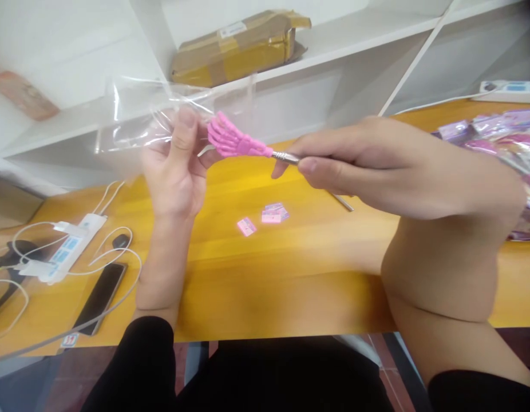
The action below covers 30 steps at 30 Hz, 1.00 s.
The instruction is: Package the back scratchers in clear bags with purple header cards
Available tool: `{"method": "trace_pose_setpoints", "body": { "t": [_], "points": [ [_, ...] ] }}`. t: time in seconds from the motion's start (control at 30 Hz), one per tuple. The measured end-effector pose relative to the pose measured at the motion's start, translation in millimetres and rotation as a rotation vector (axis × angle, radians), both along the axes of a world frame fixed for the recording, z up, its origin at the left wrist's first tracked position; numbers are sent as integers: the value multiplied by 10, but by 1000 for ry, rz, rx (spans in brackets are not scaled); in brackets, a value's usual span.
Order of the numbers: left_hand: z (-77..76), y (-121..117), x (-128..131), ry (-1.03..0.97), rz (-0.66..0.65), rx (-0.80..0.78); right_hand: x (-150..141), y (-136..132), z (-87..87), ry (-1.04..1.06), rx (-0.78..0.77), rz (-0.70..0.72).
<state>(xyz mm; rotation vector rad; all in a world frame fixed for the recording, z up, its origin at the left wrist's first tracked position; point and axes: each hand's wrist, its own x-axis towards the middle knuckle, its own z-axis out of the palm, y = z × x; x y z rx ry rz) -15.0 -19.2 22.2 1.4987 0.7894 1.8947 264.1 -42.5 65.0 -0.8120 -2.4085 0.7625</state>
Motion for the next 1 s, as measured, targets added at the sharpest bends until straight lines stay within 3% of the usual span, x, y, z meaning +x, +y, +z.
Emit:
{"method": "trace_pose_setpoints", "body": {
  "t": [0.27,0.63,0.8,1.0],
  "points": [
    [-19,9,22,-37,-4,-14,22,161,-70,21,-35,-28],
    [-35,-19,20,48,-41,-96,-19,144,-58,-15,30,-50],
    [13,-18,-38,17,-87,-105,67,176,-31,-13,36,-87],
    [-39,23,-27,24,-67,-106,168,237,-23,-52,45,-88]
  ]
}}
